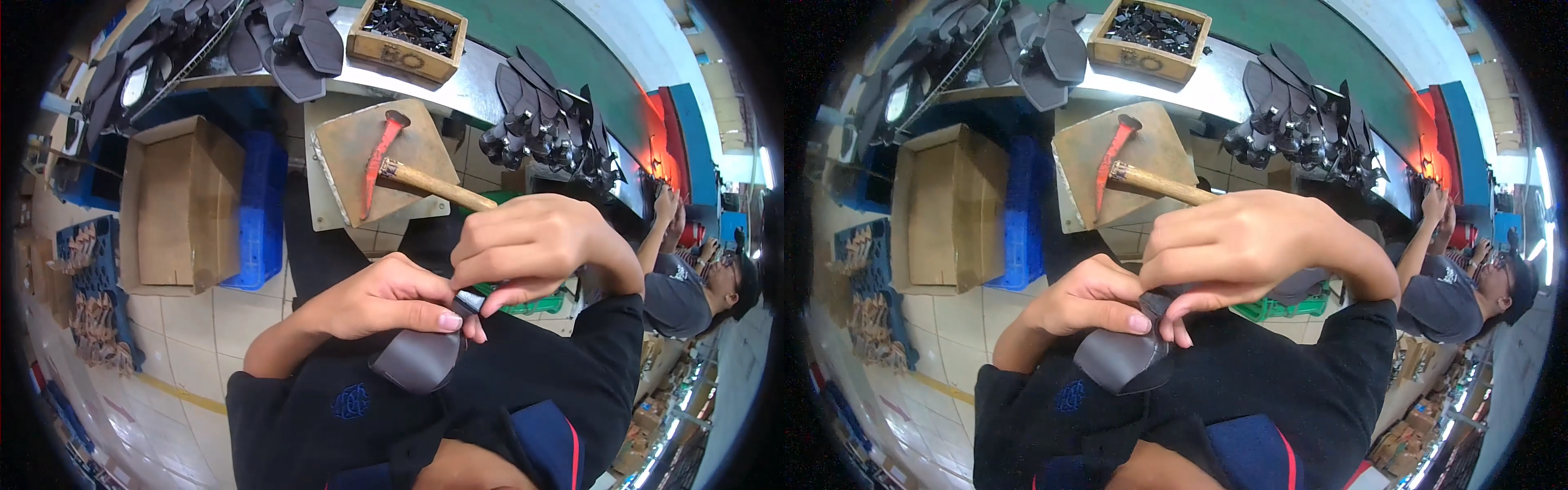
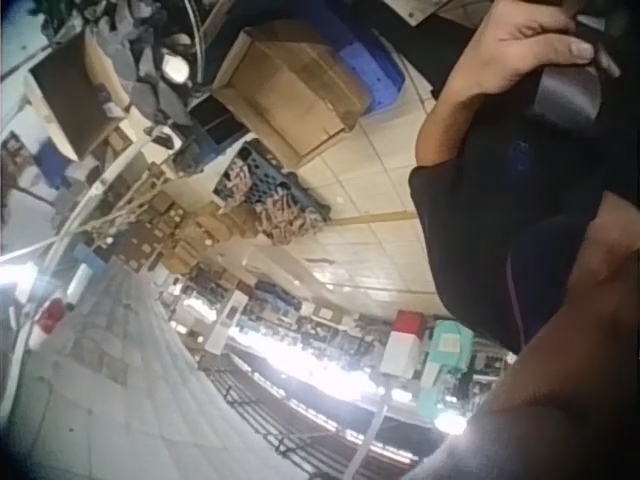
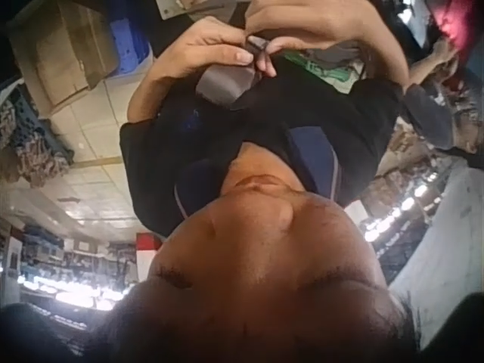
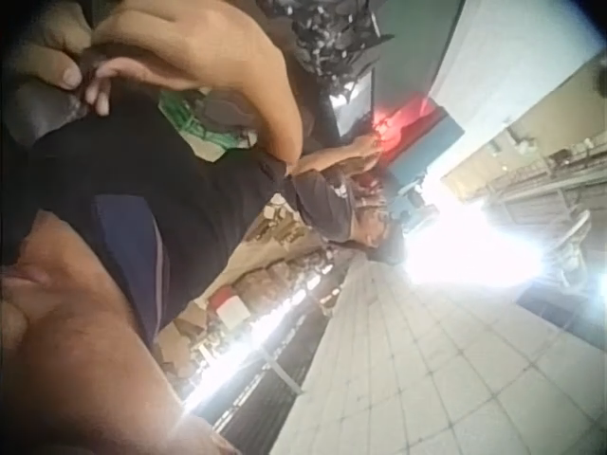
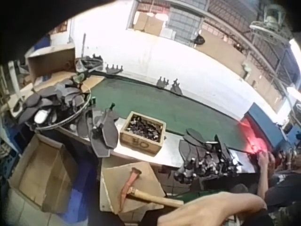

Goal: Manually assemble and secure heel components to shoe soles using a hammer and small nails in a factory production line.

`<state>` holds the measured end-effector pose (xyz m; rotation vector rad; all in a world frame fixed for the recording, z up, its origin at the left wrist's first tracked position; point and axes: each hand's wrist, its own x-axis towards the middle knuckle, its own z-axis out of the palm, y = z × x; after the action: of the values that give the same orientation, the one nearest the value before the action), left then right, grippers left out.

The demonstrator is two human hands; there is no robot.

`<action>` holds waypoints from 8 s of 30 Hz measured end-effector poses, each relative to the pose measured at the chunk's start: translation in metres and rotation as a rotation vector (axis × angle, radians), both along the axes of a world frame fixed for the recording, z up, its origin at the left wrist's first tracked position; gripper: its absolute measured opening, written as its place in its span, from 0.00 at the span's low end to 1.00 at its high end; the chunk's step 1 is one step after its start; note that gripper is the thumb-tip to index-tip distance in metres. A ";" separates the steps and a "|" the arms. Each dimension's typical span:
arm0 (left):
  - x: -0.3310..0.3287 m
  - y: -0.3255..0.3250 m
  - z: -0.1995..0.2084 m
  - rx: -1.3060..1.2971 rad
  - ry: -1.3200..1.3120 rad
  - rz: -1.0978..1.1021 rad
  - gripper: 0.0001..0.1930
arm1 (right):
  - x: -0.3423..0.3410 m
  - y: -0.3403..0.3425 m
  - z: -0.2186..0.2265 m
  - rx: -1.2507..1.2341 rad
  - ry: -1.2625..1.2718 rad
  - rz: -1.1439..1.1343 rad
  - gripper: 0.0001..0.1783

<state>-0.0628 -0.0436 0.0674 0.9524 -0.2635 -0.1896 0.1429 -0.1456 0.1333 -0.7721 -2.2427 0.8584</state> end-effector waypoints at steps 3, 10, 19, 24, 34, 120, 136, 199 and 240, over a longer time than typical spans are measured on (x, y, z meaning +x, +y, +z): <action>0.003 0.000 0.000 0.053 -0.069 -0.040 0.13 | -0.008 -0.005 0.005 0.024 -0.062 -0.028 0.12; 0.008 0.005 0.014 0.114 -0.006 -0.099 0.13 | -0.008 -0.011 0.014 -0.061 -0.020 -0.097 0.11; 0.030 0.023 0.013 0.212 0.182 0.361 0.13 | 0.053 -0.042 -0.006 -0.043 -0.491 -0.551 0.24; 0.075 0.159 0.020 0.747 -0.171 1.158 0.18 | 0.101 -0.091 -0.073 0.050 -0.631 -1.221 0.14; 0.150 0.327 -0.007 1.520 0.248 1.401 0.33 | 0.148 -0.098 -0.100 0.219 -0.593 -1.667 0.17; 0.035 0.040 0.035 1.571 -0.974 1.172 0.09 | -0.035 -0.007 -0.045 -0.231 0.901 -1.064 0.13; 0.079 0.105 -0.079 1.279 -0.129 1.175 0.23 | 0.013 0.056 -0.083 -0.250 0.658 -1.126 0.11; 0.048 0.099 -0.094 1.360 0.134 0.843 0.49 | -0.048 -0.019 -0.012 0.262 -0.121 -1.190 0.16; 0.007 -0.058 0.010 0.038 0.246 0.033 0.14 | -0.059 -0.069 -0.090 -0.467 1.333 -0.283 0.26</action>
<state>-0.0562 -0.1012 0.0778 0.9605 -0.0184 -0.2798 0.0842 -0.2142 0.0431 -0.4325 -0.7576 1.2422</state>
